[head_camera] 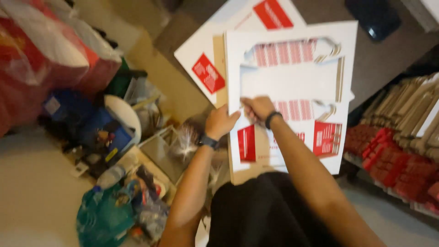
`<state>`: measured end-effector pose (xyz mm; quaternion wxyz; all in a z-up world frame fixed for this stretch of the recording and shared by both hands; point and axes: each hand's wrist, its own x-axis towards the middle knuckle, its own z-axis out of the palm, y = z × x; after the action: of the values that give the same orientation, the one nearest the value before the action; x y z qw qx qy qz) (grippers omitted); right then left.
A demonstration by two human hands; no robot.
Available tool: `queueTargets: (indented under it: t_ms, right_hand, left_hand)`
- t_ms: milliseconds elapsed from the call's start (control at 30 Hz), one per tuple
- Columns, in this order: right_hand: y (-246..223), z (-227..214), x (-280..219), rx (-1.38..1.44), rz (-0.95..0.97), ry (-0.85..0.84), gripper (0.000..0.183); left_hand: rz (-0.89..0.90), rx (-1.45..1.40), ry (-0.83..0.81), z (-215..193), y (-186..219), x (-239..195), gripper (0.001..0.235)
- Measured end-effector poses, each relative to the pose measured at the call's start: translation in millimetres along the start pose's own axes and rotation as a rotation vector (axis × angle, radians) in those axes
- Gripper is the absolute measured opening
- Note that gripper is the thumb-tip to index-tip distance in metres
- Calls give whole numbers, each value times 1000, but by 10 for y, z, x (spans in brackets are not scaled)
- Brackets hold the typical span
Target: Manually separating pre-cut cardboard box shapes from the surrounding waste material on a flat sheet.
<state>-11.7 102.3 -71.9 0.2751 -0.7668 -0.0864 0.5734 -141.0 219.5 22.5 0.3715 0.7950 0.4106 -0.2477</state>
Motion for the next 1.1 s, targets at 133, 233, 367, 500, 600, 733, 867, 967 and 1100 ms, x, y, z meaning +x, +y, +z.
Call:
queueTargets:
  t_ms: [133, 233, 367, 500, 600, 733, 867, 967, 1100]
  right_hand:
    - [-117, -88, -696, 164, 141, 0, 48]
    - [-139, -87, -781, 75, 139, -8, 51]
    - [-37, -12, -614, 71, 122, 32, 55]
    - [-160, -60, -750, 65, 152, 2, 56]
    - [-304, -89, -831, 133, 196, 37, 50]
    - [-375, -128, -848, 123, 216, 65, 43]
    - [-118, -28, -649, 114, 200, 108, 39]
    - [-144, -100, -681, -3, 156, 69, 38]
    - [-202, -145, -770, 26, 130, 58, 38]
  left_hand:
    - [-91, -278, -19, -95, -3, 64, 70]
    - [-135, -236, -16, -116, 109, 153, 75]
    - [-206, -183, -17, 39, 12, 291, 69]
    - [-228, -201, -32, -39, 104, 196, 69]
    - [-240, -241, -8, -66, 145, 156, 65]
    - [-255, -229, 53, 68, 134, 227, 58]
    - [-310, -70, 137, 196, 421, 51, 55]
    - [-280, -3, 99, 133, 510, -76, 54]
    - [-336, -80, 112, 83, 307, 167, 59]
